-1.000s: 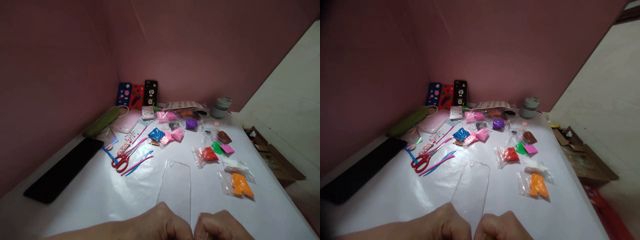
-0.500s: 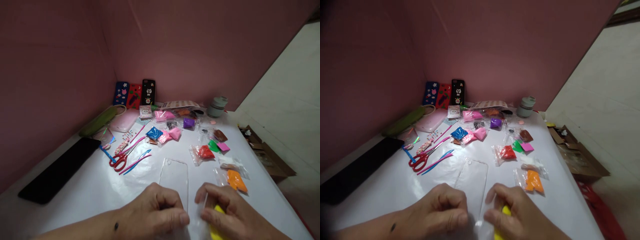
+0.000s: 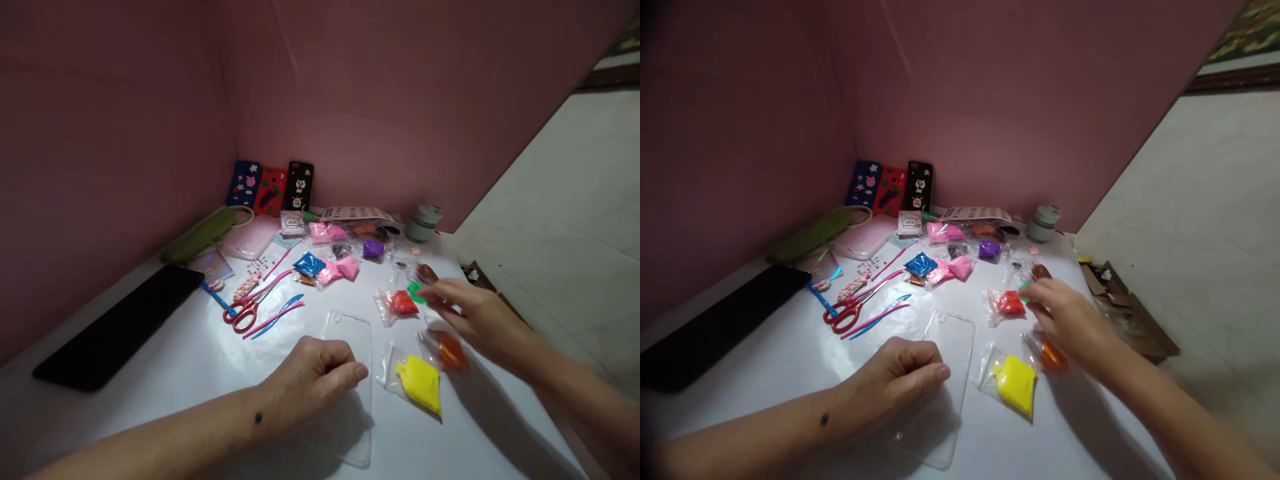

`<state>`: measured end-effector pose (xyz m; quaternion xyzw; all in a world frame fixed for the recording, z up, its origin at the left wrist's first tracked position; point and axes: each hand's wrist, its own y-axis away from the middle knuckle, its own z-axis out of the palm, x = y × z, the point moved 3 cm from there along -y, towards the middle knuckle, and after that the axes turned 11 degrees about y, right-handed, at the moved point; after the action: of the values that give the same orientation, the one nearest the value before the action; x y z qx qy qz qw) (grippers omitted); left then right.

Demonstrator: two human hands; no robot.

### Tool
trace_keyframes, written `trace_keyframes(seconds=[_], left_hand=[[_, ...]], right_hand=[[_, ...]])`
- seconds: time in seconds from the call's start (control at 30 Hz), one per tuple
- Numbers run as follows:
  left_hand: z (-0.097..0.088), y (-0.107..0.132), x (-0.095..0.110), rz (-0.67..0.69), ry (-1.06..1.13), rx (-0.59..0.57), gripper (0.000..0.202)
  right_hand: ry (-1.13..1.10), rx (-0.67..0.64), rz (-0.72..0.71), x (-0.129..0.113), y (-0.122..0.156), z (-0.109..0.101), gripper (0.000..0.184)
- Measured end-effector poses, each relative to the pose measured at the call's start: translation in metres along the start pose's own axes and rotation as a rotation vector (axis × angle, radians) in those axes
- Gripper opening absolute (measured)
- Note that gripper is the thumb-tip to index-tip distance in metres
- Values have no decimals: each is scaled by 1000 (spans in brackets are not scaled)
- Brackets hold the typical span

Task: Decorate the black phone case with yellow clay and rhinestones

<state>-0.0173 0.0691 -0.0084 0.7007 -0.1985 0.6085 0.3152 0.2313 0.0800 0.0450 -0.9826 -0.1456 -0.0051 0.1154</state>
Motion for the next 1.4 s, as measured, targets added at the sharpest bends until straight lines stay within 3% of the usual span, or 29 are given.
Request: trace_keyframes(seconds=[0.13,0.23,0.33,0.47,0.67,0.83,1.0,1.1,1.27,1.33,1.4], left_hand=[[0,-1,1,29,-65,2,32],[0,-2,3,49,-108,4,32],[-1,-3,3,64,-121,-5,31],[-1,-3,1,63,-129,-14,31],[-1,-3,2,72,-124,-22,30],[-1,-3,3,69,-120,-19,32],[-6,-1,7,81,-6,41,26],[-12,-2,10,194,146,121,20],[-16,0,13,315,219,254,40],[-14,2,14,291,212,230,40],[-9,3,13,215,241,123,31]], right_hand=[[130,-37,-85,23,-58,24,33],[194,-93,-168,29,-80,39,24],[239,-144,-225,30,-85,49,14],[252,-168,-249,34,-86,54,17],[176,-25,-196,35,-93,33,16],[36,196,-83,22,-82,-9,17],[-182,346,128,0,-52,-40,15],[-397,316,206,-20,-32,-44,11],[-722,202,218,-61,-4,-36,10],[-810,165,219,-73,4,-30,10],[-869,142,226,-81,12,-24,9]])
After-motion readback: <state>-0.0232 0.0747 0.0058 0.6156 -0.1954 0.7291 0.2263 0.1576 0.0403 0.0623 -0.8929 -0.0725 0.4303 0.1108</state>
